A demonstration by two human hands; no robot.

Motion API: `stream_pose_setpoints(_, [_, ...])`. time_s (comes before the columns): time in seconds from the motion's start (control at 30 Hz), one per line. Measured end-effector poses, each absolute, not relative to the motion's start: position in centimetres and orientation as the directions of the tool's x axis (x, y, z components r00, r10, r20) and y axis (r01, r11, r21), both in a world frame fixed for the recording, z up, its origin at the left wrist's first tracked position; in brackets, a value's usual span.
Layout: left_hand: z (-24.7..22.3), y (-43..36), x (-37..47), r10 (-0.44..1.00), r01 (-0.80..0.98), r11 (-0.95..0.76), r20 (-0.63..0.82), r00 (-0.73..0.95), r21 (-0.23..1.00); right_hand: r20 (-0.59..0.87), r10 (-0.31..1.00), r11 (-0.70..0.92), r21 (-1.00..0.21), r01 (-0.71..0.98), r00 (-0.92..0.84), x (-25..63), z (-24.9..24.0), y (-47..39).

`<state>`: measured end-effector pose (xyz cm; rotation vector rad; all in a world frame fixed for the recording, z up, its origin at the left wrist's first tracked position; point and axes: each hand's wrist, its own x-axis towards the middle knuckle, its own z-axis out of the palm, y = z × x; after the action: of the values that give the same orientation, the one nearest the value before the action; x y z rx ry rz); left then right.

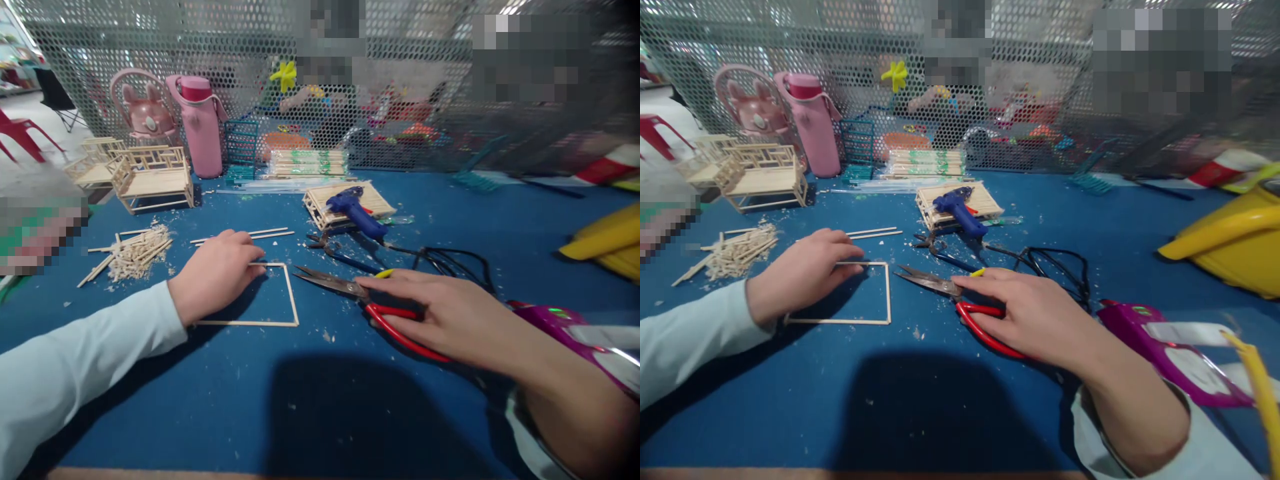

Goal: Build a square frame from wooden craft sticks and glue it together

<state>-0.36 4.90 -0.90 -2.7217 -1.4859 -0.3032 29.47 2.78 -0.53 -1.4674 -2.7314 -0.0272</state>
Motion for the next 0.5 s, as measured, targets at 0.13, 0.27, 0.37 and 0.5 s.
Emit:
stream_pose_setpoints(0.13, [-1.6, 6.9, 0.3, 0.838, 0.815, -0.545, 0.105, 0.535, 0.194, 0.056, 0.840, 0.543, -0.057, 0.838, -0.540, 29.3, -0.7, 2.9])
stream_pose_setpoints(0.27, [-2.1, 7.3, 0.6, 0.842, 0.790, -0.532, 0.094, 0.531, 0.303, 0.038, 0.841, 0.541, -0.092, 0.836, -0.540, 28.9, -0.9, 3.0])
stream_pose_setpoints(0.37, [-2.2, 7.2, 0.6, 0.854, 0.794, -0.514, 0.108, 0.509, 0.326, 0.020, 0.843, 0.537, -0.091, 0.839, -0.537, 28.7, -1.0, 3.2])
stream_pose_setpoints(0.5, [-2.3, 7.1, 0.6, 0.860, 0.800, -0.504, 0.106, 0.499, 0.324, -0.002, 0.841, 0.538, -0.112, 0.836, -0.541, 28.2, -1.3, 3.3])
